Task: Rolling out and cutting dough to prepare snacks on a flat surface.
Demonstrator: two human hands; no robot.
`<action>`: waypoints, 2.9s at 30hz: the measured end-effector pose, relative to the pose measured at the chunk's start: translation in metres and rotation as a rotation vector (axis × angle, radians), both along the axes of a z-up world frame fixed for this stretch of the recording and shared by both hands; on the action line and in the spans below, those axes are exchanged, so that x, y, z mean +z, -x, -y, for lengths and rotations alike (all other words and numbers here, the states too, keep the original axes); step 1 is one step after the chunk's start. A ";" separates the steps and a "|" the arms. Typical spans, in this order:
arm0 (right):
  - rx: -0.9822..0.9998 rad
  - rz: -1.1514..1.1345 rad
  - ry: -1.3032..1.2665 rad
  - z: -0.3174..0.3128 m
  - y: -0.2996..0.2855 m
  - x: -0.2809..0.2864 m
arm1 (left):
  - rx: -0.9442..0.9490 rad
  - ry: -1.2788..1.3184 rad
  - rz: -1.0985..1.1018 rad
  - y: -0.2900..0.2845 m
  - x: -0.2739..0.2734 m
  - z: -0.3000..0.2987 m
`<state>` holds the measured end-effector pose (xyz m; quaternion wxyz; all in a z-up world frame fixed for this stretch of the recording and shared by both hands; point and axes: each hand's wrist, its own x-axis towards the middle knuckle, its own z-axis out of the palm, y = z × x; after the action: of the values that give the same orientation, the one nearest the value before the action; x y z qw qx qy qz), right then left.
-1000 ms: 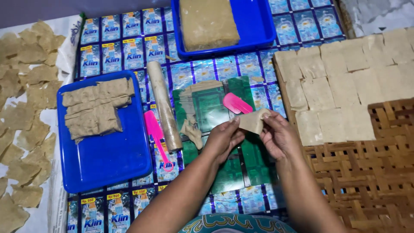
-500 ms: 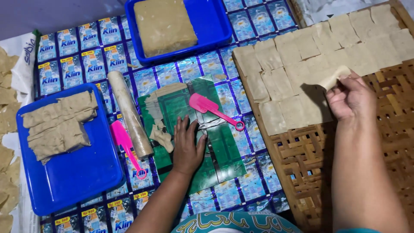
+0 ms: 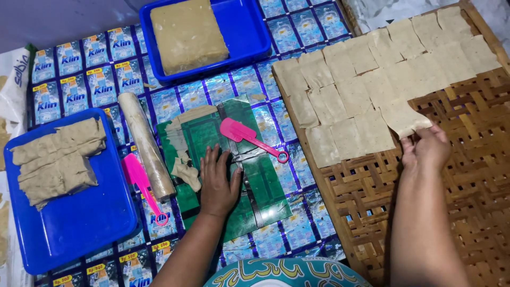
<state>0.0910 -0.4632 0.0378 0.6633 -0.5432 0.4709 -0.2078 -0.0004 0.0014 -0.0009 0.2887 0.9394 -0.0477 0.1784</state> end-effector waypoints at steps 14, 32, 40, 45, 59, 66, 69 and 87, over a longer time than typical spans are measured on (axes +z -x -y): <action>0.016 -0.128 0.030 -0.012 0.012 0.016 | -0.004 -0.005 0.005 0.000 0.000 -0.001; 0.499 0.191 0.904 -0.104 0.050 -0.007 | 0.015 0.042 0.024 0.000 0.002 0.000; 1.172 0.296 1.313 -0.266 0.025 -0.049 | 0.008 0.040 -0.006 -0.002 -0.006 -0.003; 1.164 0.129 1.727 -0.281 0.008 -0.076 | -0.046 0.188 -0.035 0.004 0.003 -0.006; 1.659 -0.173 1.302 -0.325 0.066 0.024 | 0.209 -0.039 0.097 0.034 0.017 -0.076; 1.722 -0.261 1.201 -0.351 0.064 0.022 | 0.372 -0.301 0.102 0.047 -0.014 -0.087; 1.629 -0.325 1.341 -0.337 0.038 0.035 | 0.332 -0.281 0.090 0.046 -0.020 -0.089; 1.664 -0.277 1.209 -0.412 -0.001 -0.012 | 0.385 -0.366 0.120 0.044 -0.017 -0.087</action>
<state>0.0918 -0.0514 0.0263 0.1541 -0.9579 -0.1637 0.1785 -0.0442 0.0885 -0.0178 0.0715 0.9555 0.0833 0.2737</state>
